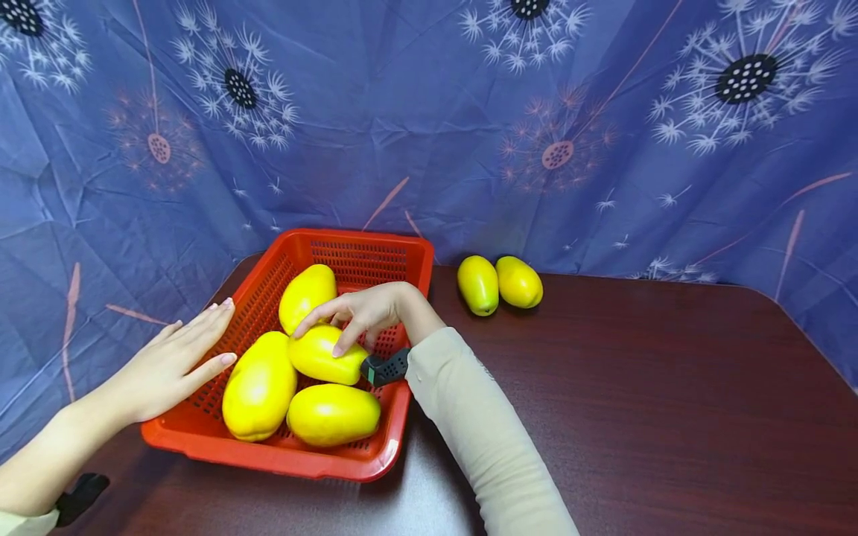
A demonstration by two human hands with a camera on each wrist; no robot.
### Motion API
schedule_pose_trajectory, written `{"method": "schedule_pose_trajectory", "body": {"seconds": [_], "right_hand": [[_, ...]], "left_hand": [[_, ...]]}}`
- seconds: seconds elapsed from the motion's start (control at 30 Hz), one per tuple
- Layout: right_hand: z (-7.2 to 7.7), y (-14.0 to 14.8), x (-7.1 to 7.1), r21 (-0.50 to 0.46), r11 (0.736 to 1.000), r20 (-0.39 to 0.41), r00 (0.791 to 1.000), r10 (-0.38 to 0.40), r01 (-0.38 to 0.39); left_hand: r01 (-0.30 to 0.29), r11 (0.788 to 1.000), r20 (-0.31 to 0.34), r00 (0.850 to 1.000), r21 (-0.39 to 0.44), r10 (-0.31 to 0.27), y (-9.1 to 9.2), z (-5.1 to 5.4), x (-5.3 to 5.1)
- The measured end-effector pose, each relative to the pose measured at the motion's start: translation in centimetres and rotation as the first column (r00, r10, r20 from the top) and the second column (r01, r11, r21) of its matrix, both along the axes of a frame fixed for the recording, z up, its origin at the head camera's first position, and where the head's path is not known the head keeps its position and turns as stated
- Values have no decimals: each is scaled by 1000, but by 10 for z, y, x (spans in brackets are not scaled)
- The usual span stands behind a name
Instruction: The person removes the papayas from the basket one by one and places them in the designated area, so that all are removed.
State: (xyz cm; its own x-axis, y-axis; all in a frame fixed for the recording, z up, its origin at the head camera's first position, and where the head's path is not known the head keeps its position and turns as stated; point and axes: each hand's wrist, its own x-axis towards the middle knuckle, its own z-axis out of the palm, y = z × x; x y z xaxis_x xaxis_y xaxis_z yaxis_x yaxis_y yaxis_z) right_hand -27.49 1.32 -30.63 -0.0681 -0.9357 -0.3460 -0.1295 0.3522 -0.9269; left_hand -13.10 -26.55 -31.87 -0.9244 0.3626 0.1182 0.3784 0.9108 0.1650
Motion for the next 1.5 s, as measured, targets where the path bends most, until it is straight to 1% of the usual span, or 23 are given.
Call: {"method": "schedule_pose_trajectory", "body": {"seconds": [0.13, 0.33, 0.4, 0.53, 0.8, 0.97, 1.2, 1.5], "right_hand": [[7, 1, 0, -58, 998, 3, 1000, -14, 14], [14, 5, 0, -128, 987, 59, 994, -95, 102], [17, 7, 0, -151, 981, 70, 991, -111, 121], [23, 13, -2, -199, 969, 73, 989, -131, 143], [31, 34, -4, -254, 943, 57, 977, -208, 215], [35, 49, -6, -252, 933, 41, 966, -256, 258], [36, 69, -8, -221, 914, 40, 940, -339, 339], [35, 86, -7, -231, 887, 33, 914, -404, 400]], "left_hand": [[0, 1000, 0, 1000, 3, 0, 0, 0, 0], [-1, 1000, 2, 1000, 6, 1, -1, -1, 0], [-1, 1000, 0, 1000, 8, 1, -1, -1, 0], [0, 1000, -4, 1000, 11, 0, 0, -1, 1], [0, 1000, -10, 1000, 12, 0, -1, 0, 0], [6, 1000, -14, 1000, 9, -6, -1, -1, 0], [3, 1000, -10, 1000, 9, -3, -1, -1, 1], [16, 1000, -26, 1000, 8, -16, -1, -1, -1]]}}
